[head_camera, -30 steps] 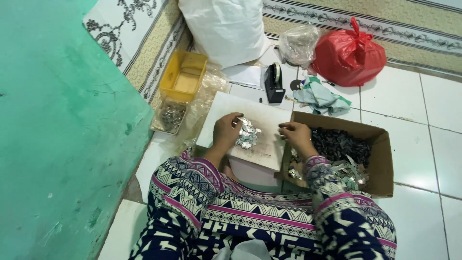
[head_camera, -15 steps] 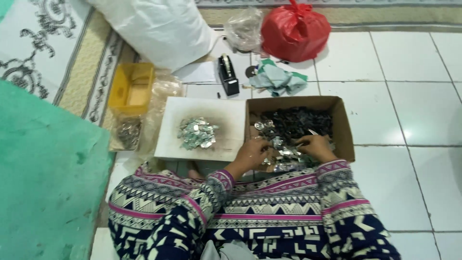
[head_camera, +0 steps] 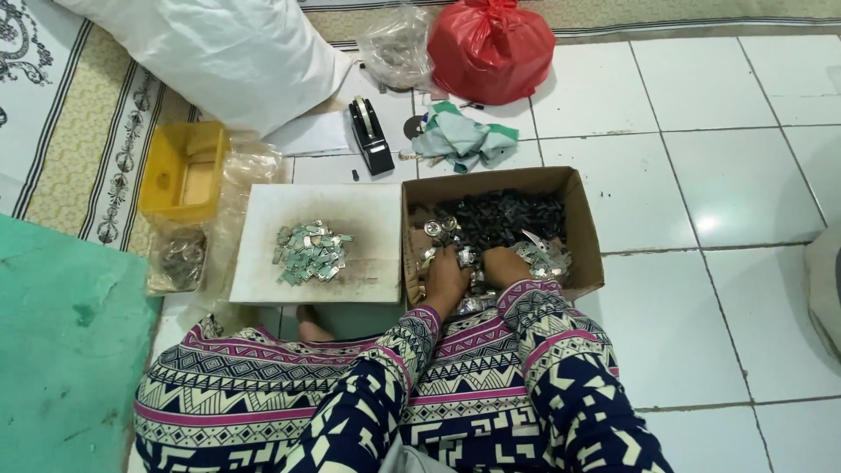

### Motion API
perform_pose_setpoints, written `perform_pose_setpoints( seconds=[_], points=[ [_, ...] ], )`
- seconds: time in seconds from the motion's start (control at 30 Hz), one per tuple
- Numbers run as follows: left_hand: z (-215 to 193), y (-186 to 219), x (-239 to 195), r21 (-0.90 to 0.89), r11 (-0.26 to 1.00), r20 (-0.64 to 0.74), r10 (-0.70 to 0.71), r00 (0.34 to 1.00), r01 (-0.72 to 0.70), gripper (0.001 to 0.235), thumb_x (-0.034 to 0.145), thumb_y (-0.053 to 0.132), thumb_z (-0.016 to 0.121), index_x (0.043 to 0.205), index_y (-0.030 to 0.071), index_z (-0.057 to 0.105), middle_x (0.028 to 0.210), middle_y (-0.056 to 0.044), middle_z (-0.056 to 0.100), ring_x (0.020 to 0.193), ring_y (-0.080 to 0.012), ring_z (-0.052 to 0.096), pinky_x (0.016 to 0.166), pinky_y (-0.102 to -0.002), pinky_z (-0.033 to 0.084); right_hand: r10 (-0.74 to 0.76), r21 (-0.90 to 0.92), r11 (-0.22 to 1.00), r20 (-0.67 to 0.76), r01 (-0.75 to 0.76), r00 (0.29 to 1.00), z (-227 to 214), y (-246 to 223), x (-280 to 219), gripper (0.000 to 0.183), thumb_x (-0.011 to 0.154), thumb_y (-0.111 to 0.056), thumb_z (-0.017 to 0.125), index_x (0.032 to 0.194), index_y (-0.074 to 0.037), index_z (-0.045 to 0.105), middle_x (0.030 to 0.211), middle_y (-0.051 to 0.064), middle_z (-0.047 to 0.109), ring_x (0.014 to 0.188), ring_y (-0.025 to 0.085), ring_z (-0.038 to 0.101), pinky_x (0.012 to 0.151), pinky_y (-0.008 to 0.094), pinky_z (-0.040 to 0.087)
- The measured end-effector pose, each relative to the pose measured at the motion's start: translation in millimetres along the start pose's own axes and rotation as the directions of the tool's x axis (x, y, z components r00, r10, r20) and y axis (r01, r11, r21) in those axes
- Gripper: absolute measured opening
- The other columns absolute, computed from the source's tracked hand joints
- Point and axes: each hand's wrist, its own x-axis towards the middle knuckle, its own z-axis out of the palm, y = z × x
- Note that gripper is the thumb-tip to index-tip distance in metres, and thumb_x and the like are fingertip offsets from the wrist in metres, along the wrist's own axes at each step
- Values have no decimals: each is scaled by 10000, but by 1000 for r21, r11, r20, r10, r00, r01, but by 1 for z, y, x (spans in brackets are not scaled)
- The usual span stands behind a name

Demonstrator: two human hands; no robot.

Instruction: Organizing and sorting small metal components from a box onto a flat surface.

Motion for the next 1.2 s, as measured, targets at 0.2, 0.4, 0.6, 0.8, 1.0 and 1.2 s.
perform_pose_setpoints(
  seconds=[0.2, 0.4, 0.6, 0.8, 1.0, 1.2],
  points=[
    [-10, 9, -6, 196, 972, -40, 139, 989, -129, 318, 934, 230, 669, 1210, 114, 565, 1169, -127, 536, 1147, -367, 616, 911, -501, 605, 24, 105, 994, 116, -37, 993, -46, -39, -33, 273, 850, -198, 677, 922, 42, 785, 928, 262, 770, 977, 438, 742, 831, 515, 608],
    [-8, 1, -3, 179, 968, -47, 185, 982, -174, 172, 911, 115, 687, 1009, 58, 559, 1105, -116, 499, 1095, -353, 611, 826, -460, 636, 14, 125, 992, 172, -36, 985, -65, -54, -50, 272, 771, -163, 765, 937, 51, 783, 962, 274, 764, 994, 460, 732, 849, 504, 600],
    [3, -10, 6, 152, 928, -71, 353, 933, -339, 260, 874, 130, 699, 1098, 146, 569, 1067, -78, 592, 1092, -309, 623, 852, -459, 609, 31, 129, 990, 148, -50, 988, -33, -21, -14, 276, 810, -255, 701, 986, -77, 817, 996, 214, 782, 1054, 426, 725, 872, 499, 601],
    [32, -27, 22, 158, 931, -13, 336, 942, -329, 523, 879, 125, 663, 1377, 143, 503, 1207, -136, 618, 1140, -379, 634, 912, -530, 593, 69, 226, 969, 122, -95, 990, -35, -15, -20, 251, 815, -201, 708, 998, -64, 811, 1018, 215, 780, 1087, 425, 713, 917, 509, 580],
    [29, -28, 17, 202, 909, -62, 383, 922, -364, 258, 879, 109, 679, 1134, 71, 670, 981, -130, 671, 965, -335, 692, 758, -442, 633, 98, 406, 908, 38, -105, 995, -34, -9, -19, 167, 776, -129, 731, 903, -64, 818, 915, 206, 774, 1001, 440, 725, 862, 471, 586],
    [1, -5, -5, 172, 915, -207, 395, 895, -365, 206, 825, 85, 772, 1017, 22, 729, 992, -150, 616, 999, -365, 667, 766, -432, 635, 158, 483, 865, -4, -136, 987, -28, 0, -12, 151, 741, -131, 784, 883, -85, 812, 890, 178, 777, 982, 401, 736, 807, 475, 595]
  ],
)
